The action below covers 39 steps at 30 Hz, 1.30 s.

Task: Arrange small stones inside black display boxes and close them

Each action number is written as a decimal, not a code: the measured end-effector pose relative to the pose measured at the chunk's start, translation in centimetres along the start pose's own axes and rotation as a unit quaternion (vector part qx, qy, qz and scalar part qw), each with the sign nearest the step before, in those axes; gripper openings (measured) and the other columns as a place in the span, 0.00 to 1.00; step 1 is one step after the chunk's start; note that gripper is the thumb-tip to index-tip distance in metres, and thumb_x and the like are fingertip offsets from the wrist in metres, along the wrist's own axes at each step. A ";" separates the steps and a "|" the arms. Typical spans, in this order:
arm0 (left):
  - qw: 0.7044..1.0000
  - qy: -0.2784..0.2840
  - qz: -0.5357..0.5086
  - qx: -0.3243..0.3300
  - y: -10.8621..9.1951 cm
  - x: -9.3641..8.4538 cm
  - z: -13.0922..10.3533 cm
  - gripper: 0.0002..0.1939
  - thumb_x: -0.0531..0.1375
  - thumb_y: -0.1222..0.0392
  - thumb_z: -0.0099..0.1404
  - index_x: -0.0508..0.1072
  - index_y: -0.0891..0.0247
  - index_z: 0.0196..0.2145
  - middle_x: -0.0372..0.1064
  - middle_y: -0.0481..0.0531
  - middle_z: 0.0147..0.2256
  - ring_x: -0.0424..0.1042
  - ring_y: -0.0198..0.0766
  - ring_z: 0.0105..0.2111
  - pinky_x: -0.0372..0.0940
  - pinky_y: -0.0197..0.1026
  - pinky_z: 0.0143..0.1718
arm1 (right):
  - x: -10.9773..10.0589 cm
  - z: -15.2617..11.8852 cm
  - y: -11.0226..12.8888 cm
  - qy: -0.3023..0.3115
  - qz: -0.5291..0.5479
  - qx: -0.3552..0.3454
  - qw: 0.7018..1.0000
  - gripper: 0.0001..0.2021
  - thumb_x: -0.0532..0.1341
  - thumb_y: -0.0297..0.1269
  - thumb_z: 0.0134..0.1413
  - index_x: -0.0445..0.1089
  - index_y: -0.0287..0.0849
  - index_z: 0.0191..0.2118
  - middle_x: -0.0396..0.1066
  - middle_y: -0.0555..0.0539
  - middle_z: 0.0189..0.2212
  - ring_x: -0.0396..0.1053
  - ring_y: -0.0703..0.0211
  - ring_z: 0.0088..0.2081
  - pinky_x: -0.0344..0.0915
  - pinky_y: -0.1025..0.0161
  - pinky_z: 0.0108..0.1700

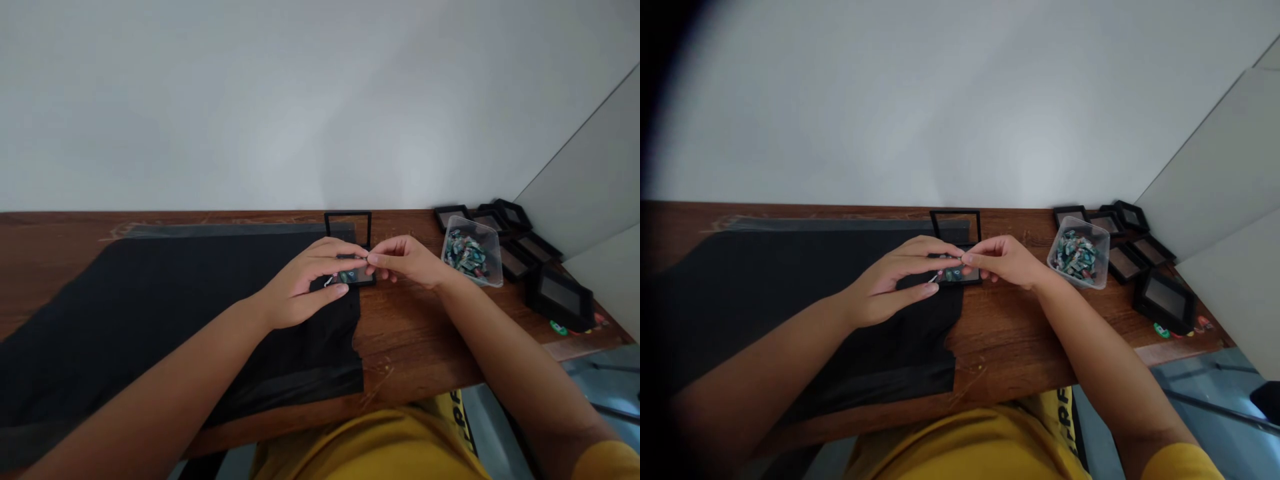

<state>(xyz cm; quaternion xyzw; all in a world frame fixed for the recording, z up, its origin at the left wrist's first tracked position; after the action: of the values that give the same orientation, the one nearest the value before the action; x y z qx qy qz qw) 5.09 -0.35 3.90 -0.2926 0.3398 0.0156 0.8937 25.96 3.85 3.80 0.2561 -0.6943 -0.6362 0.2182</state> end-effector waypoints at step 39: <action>1.000 -0.020 -0.001 -0.010 0.4 0.2 -0.2 0.17 0.59 0.62 0.72 0.79 0.50 0.56 0.78 0.55 0.54 0.77 0.47 0.51 0.72 0.55 0.54 | 0.2 0.1 -0.3 0.019 0.002 0.012 1.000 0.13 0.74 0.46 0.49 0.80 0.42 0.34 0.78 0.51 0.30 0.65 0.70 0.25 0.62 0.72 0.23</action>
<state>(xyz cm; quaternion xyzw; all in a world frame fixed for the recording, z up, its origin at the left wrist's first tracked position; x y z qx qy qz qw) 5.02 -0.13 3.48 -0.3016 0.3209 0.0238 0.8975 25.79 3.76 3.46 0.2700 -0.6981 -0.6222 0.2294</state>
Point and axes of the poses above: each hand's wrist, its own z-axis towards the middle knuckle, its own x-axis out of the palm, y = z × x, the point moved 3 cm from there along z, towards the middle knuckle
